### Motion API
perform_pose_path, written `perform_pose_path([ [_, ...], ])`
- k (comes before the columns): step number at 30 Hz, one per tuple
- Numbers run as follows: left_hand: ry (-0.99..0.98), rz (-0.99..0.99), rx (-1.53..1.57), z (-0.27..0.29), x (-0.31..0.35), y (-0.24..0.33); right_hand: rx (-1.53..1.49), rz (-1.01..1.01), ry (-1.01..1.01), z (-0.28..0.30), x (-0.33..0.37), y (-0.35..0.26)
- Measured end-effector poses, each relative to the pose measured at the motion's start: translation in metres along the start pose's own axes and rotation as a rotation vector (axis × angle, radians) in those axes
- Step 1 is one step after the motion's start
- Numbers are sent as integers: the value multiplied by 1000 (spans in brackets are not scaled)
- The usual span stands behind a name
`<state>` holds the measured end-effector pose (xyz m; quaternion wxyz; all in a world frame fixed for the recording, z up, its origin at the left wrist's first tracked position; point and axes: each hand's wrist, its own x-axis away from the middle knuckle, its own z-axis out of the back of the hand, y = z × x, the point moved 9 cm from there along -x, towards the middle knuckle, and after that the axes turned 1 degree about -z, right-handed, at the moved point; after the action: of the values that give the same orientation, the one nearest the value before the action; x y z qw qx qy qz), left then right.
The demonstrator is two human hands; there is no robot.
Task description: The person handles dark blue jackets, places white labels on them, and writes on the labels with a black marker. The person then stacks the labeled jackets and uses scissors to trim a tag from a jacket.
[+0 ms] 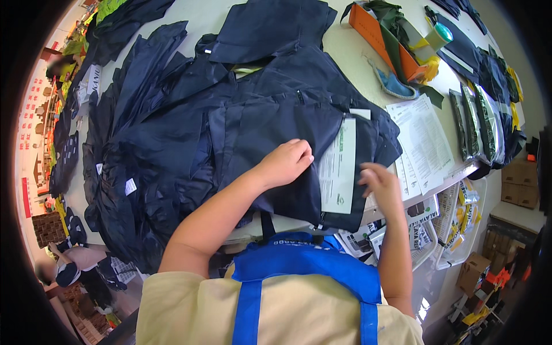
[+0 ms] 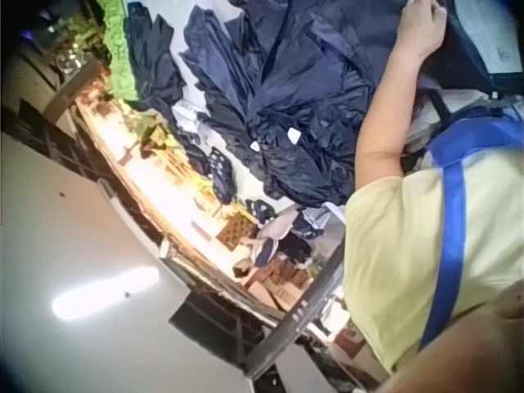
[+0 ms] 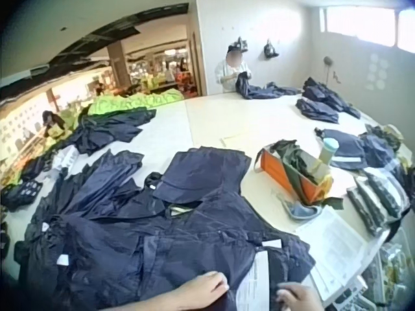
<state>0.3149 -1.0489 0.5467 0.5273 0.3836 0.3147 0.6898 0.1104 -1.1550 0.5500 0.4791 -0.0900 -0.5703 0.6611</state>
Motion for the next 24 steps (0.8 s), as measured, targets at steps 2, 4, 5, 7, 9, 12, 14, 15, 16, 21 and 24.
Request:
perform_pose_path([
  [2, 135, -73, -275, 36, -23, -8, -3, 66, 361, 74, -21, 28],
  [4, 417, -139, -551, 90, -58, -28, 112, 77, 779, 164, -33, 107],
  [5, 469, -116, -656, 115, -80, -43, 531, -40, 1008, 201, -28, 145],
  [7, 531, 6, -922, 160, -105, -74, 783, -318, 1109, 230, -20, 182],
  [9, 593, 90, -996, 191, -121, -104, 585, -546, 1023, 233, -12, 205],
  [12, 548, 107, -1099, 211, -147, -137, 323, -497, 1126, 252, 1, 252],
  [14, 516, 106, -1116, 227, -152, -144, 160, -423, 1107, 257, -5, 272],
  [15, 562, 113, -1049, 238, -148, -143, 111, -413, 1059, 257, -11, 274],
  [16, 605, 115, -978, 247, -145, -139, 64, -406, 1015, 256, -13, 275],
  [21, 690, -119, -820, 246, -102, -29, -167, -286, 1060, 252, -15, 248],
  [24, 370, -266, -517, 170, -57, 58, -514, 115, 1117, 275, 12, 195],
])
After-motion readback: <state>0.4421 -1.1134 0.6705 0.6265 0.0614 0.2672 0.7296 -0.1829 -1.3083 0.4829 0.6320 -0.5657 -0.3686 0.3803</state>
